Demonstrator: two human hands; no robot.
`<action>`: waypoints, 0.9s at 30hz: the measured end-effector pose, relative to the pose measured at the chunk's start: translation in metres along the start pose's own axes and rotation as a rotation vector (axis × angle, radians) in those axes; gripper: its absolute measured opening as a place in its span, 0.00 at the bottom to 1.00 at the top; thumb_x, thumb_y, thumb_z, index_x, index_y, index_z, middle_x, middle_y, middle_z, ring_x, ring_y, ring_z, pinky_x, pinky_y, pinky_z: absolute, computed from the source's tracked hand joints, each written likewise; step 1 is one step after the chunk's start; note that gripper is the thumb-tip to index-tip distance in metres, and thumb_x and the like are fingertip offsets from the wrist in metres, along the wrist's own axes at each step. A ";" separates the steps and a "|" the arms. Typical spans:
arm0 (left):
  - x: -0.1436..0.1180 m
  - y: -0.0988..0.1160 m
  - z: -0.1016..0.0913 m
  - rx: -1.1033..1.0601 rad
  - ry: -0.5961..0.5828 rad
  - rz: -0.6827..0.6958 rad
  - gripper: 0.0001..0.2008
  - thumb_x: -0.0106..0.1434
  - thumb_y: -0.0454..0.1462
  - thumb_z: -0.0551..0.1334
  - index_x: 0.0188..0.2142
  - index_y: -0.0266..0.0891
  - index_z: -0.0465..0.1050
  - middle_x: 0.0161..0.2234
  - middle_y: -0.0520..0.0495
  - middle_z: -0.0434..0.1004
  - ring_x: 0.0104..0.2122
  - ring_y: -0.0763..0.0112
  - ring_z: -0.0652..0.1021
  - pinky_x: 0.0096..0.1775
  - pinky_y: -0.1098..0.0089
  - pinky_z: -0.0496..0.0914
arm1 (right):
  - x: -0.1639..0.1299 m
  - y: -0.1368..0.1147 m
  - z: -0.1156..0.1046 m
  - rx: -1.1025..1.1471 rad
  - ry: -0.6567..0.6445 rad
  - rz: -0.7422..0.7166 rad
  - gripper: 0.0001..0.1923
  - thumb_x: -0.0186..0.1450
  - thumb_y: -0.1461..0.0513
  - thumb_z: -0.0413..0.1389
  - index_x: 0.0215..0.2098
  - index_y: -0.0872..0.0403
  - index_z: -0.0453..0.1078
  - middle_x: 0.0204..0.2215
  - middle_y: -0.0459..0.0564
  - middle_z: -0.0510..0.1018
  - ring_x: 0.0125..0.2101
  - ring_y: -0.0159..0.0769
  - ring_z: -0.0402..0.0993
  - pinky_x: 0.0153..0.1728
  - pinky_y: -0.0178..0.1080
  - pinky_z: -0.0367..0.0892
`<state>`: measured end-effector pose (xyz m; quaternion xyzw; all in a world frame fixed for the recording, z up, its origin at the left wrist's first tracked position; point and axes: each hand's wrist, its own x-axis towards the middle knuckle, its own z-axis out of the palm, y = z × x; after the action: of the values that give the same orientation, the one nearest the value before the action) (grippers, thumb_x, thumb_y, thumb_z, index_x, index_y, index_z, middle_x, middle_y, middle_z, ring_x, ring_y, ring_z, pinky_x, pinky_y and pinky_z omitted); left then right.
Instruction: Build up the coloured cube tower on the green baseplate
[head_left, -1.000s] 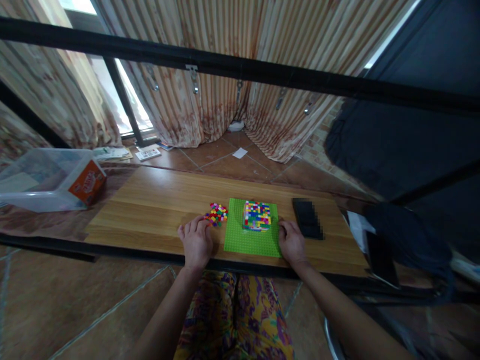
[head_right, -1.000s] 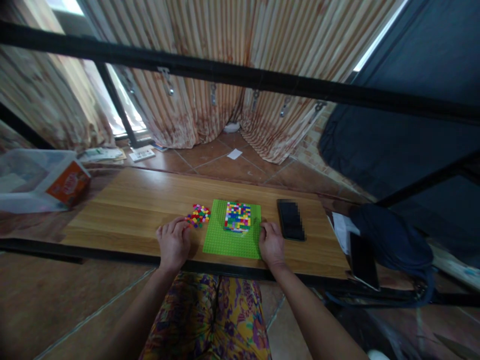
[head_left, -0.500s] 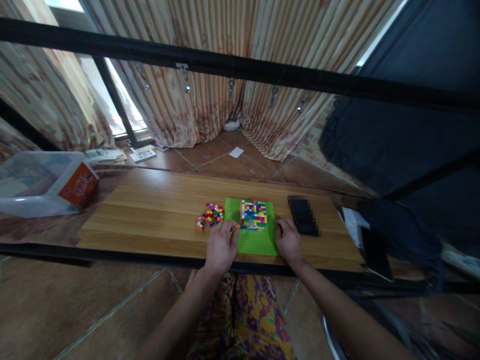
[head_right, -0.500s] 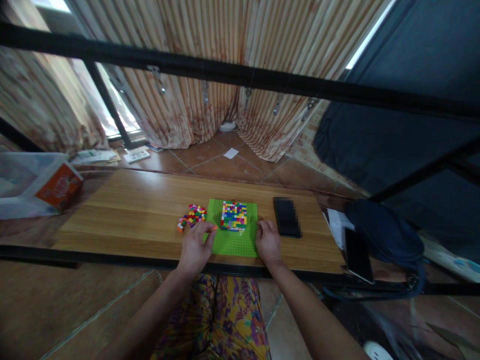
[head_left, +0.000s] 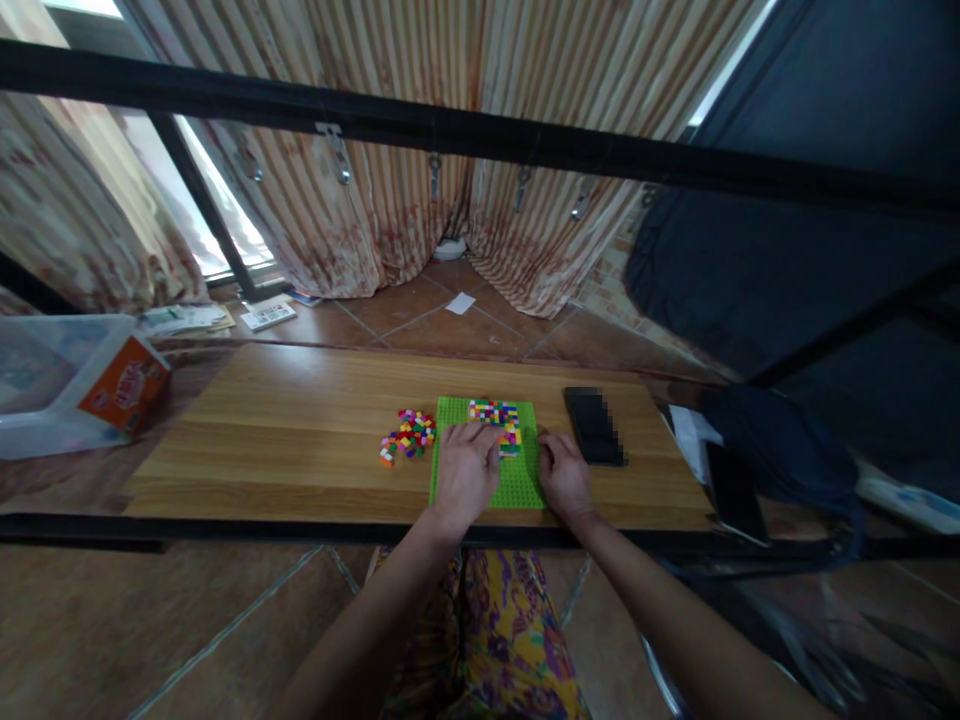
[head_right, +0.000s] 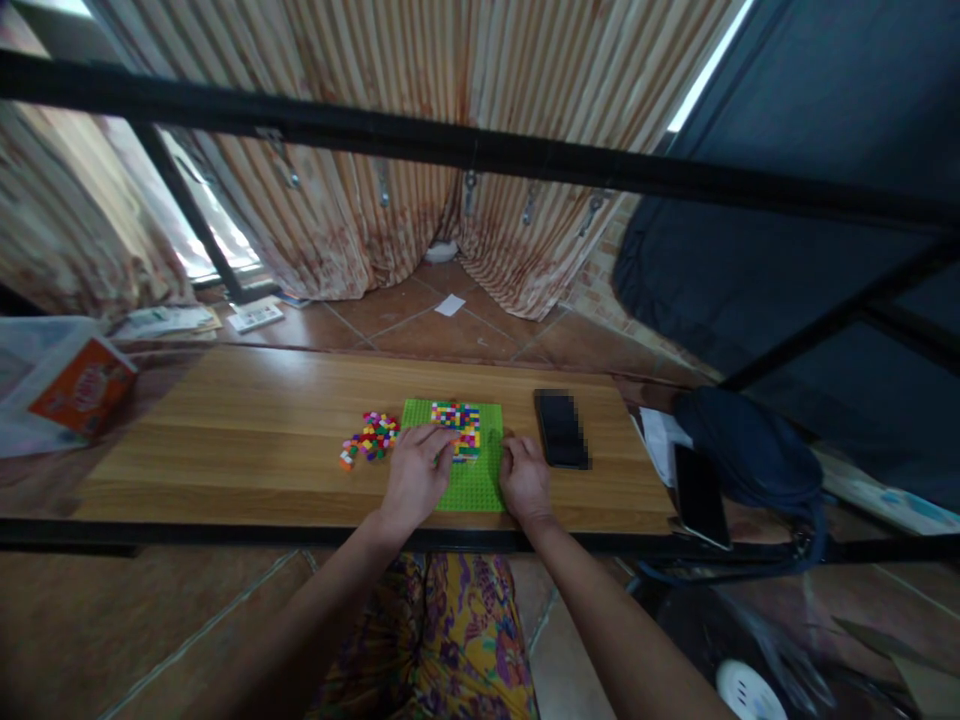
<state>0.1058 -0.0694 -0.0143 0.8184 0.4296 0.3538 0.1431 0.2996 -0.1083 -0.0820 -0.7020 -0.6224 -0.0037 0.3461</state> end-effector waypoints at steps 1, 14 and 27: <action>0.002 0.002 0.001 0.018 -0.013 0.009 0.10 0.66 0.32 0.57 0.42 0.44 0.76 0.39 0.48 0.79 0.42 0.63 0.75 0.46 0.60 0.66 | 0.000 0.000 0.000 0.003 -0.005 0.001 0.13 0.67 0.65 0.45 0.39 0.53 0.72 0.36 0.53 0.74 0.39 0.39 0.71 0.44 0.40 0.67; 0.001 0.002 0.010 0.096 -0.006 0.042 0.07 0.66 0.34 0.61 0.38 0.47 0.78 0.38 0.51 0.80 0.43 0.62 0.73 0.51 0.55 0.59 | 0.001 -0.001 0.001 0.001 0.015 0.006 0.13 0.65 0.66 0.46 0.38 0.53 0.72 0.35 0.52 0.74 0.37 0.38 0.71 0.42 0.39 0.67; -0.009 0.004 0.014 0.126 0.025 -0.008 0.14 0.65 0.32 0.61 0.45 0.51 0.78 0.41 0.50 0.80 0.44 0.60 0.72 0.57 0.49 0.56 | 0.001 -0.002 -0.001 -0.005 -0.007 0.008 0.13 0.65 0.66 0.45 0.39 0.53 0.72 0.35 0.53 0.75 0.38 0.39 0.71 0.42 0.39 0.67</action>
<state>0.1147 -0.0785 -0.0259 0.8196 0.4561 0.3355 0.0876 0.2985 -0.1084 -0.0795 -0.7053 -0.6209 -0.0016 0.3422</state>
